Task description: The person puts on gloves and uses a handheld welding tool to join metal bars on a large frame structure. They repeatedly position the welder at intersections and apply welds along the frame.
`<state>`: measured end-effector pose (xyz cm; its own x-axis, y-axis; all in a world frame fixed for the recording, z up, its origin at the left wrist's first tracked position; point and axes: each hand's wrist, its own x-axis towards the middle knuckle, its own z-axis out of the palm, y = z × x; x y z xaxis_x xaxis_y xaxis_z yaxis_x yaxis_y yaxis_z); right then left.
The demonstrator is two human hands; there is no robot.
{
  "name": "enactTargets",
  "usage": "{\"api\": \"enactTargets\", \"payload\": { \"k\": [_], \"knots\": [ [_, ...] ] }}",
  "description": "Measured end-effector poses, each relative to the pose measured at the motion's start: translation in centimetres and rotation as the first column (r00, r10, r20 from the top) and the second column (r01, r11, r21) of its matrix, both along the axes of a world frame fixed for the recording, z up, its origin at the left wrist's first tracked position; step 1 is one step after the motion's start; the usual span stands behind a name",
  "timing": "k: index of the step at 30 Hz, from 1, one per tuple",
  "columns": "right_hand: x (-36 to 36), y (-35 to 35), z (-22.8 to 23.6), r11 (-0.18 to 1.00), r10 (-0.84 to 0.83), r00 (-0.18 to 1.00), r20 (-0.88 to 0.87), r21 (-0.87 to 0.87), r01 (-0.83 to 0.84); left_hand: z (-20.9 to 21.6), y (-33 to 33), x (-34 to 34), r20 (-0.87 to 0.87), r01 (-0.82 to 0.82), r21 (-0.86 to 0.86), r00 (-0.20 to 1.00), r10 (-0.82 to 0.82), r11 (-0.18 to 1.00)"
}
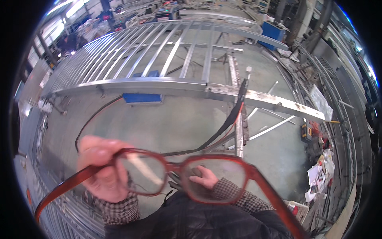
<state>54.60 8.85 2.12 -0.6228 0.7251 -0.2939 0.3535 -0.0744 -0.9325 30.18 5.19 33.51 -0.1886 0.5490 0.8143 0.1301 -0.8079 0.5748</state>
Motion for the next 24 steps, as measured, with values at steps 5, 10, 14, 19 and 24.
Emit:
{"api": "enactTargets", "payload": {
  "k": [5,10,14,19,24],
  "knots": [
    [-2.6,4.1,0.5,0.989,0.069,0.912,-0.405,-0.093,-0.116,1.1,2.0,0.1,0.043,-0.049,0.235,0.998,0.040,0.971],
    [-2.6,8.5,0.9,0.994,0.055,0.957,-0.286,-0.074,-0.079,1.6,3.8,0.4,-0.033,-0.140,0.235,0.988,0.152,0.962],
    [-1.4,11.5,-0.1,0.993,0.050,0.998,-0.039,-0.101,-0.054,2.6,4.4,0.1,-0.096,-0.256,0.164,0.957,0.274,0.953],
    [-0.5,13.2,-0.9,0.982,0.032,0.992,-0.125,-0.183,-0.055,2.4,5.9,0.6,-0.109,-0.229,0.183,0.962,0.251,0.956],
    [-0.6,14.0,-0.6,0.981,-0.003,0.988,-0.155,-0.192,-0.027,2.8,8.0,1.4,-0.110,-0.187,0.194,0.971,0.210,0.963]
  ]
}}
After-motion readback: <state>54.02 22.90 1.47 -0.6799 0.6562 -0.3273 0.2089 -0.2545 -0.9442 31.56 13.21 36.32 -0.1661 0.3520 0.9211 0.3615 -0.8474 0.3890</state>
